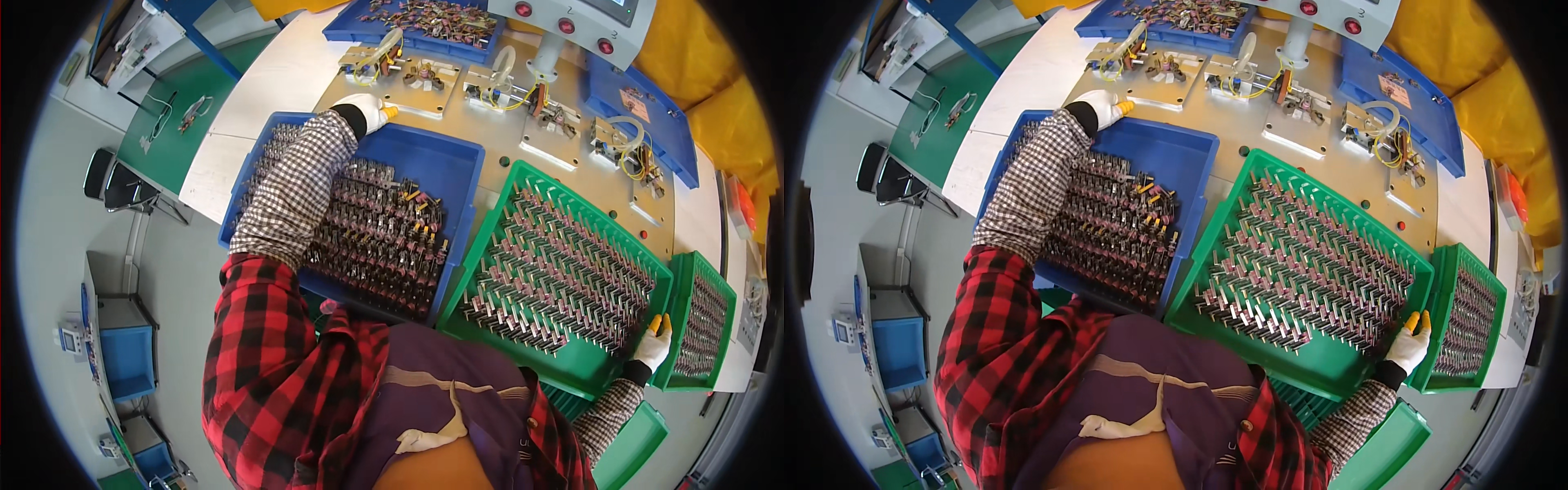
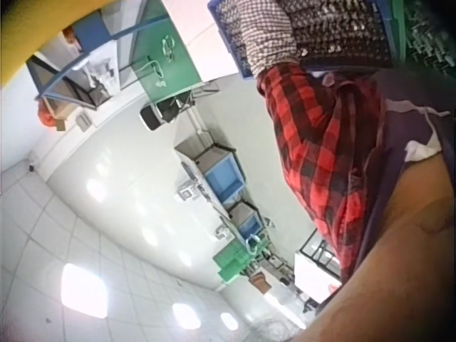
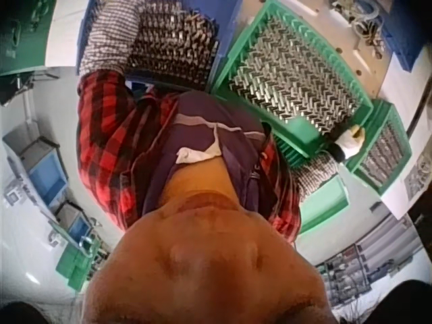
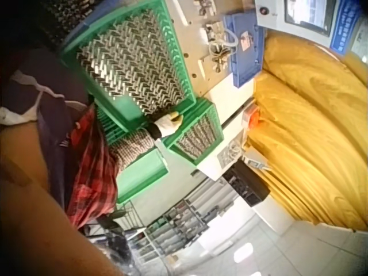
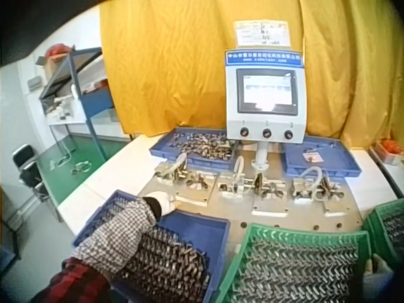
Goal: Sorting small electrical components into designated trays at a manufacturing workstation.
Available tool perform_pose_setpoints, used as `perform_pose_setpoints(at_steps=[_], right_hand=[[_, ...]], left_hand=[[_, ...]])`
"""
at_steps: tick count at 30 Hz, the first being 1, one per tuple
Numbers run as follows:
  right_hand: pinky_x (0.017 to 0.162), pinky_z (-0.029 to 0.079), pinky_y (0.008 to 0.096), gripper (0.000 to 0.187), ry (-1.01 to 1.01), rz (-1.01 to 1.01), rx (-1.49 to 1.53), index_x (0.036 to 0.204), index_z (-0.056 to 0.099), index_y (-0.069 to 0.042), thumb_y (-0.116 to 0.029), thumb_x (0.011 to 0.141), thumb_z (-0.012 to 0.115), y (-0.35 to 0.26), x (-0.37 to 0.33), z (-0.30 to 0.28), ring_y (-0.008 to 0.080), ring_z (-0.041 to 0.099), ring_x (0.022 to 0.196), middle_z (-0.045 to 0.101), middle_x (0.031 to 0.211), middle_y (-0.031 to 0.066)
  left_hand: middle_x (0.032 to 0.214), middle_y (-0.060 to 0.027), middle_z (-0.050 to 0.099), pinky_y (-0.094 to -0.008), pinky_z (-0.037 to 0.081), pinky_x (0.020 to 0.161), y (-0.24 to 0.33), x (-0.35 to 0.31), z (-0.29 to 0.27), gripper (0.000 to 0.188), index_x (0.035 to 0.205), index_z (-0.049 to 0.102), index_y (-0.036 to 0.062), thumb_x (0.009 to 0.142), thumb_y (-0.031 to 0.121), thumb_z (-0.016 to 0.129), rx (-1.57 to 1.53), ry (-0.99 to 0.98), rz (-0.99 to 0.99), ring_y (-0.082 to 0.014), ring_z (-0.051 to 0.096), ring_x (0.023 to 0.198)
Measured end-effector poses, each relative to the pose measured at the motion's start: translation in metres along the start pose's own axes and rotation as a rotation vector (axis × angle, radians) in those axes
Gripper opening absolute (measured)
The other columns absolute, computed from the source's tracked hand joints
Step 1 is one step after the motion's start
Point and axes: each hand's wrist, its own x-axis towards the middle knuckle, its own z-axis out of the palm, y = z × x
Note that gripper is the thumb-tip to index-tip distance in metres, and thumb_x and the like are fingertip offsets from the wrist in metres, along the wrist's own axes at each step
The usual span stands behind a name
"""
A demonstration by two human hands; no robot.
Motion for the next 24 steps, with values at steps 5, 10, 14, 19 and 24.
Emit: perform_pose_setpoints(at_steps=[5,10,14,19,24], right_hand=[[0.040,0.037,0.0302,0.030,0.005,0.003,0.001,0.112,0.056,-0.011,-0.025,0.085,0.054,0.000,0.001,0.002,0.0176,0.043,0.042,0.061,0.068,0.0067],[0.040,0.036,0.0301,0.030,0.019,0.016,0.005,0.112,0.056,-0.012,-0.025,0.085,0.054,0.000,-0.006,0.002,0.0173,0.041,0.041,0.060,0.065,0.0067],[0.039,0.035,0.0301,0.030,0.048,0.043,0.016,0.112,0.056,-0.012,-0.025,0.085,0.054,0.003,-0.004,0.001,0.0171,0.040,0.040,0.059,0.063,0.0068],[0.039,0.035,0.0300,0.030,0.086,0.071,0.022,0.112,0.056,-0.012,-0.025,0.085,0.054,0.009,0.002,0.004,0.0168,0.039,0.040,0.058,0.061,0.0068],[0.038,0.034,0.0300,0.030,0.103,0.081,0.023,0.112,0.056,-0.012,-0.025,0.085,0.054,0.008,-0.001,0.004,0.0165,0.038,0.039,0.057,0.059,0.0068]], left_hand=[[0.092,-0.0129,0.063,-0.0340,0.046,0.078,0.014,-0.043,-0.002,0.036,0.091,0.064,0.0043,0.081,0.037,0.052,-0.148,0.064,0.163,-0.0283,0.059,0.083],[0.089,-0.0110,0.064,-0.0339,0.046,0.076,0.037,-0.078,0.026,0.032,0.091,0.065,0.0080,0.081,0.035,0.051,0.004,0.151,0.337,-0.0266,0.059,0.079],[0.096,-0.0098,0.062,-0.0335,0.047,0.076,0.041,-0.073,0.059,0.027,0.091,0.064,0.0087,0.079,0.032,0.055,0.288,0.487,0.443,-0.0239,0.060,0.081],[0.100,-0.0080,0.060,-0.0379,0.048,0.076,0.048,-0.077,0.038,0.025,0.088,0.063,0.0071,0.081,0.030,0.056,-0.185,0.321,0.356,-0.0258,0.059,0.087],[0.085,-0.0123,0.060,-0.0359,0.052,0.068,0.052,-0.098,0.007,0.013,0.086,0.059,0.0022,0.083,0.015,0.055,-1.595,0.149,0.178,-0.0263,0.060,0.087]])
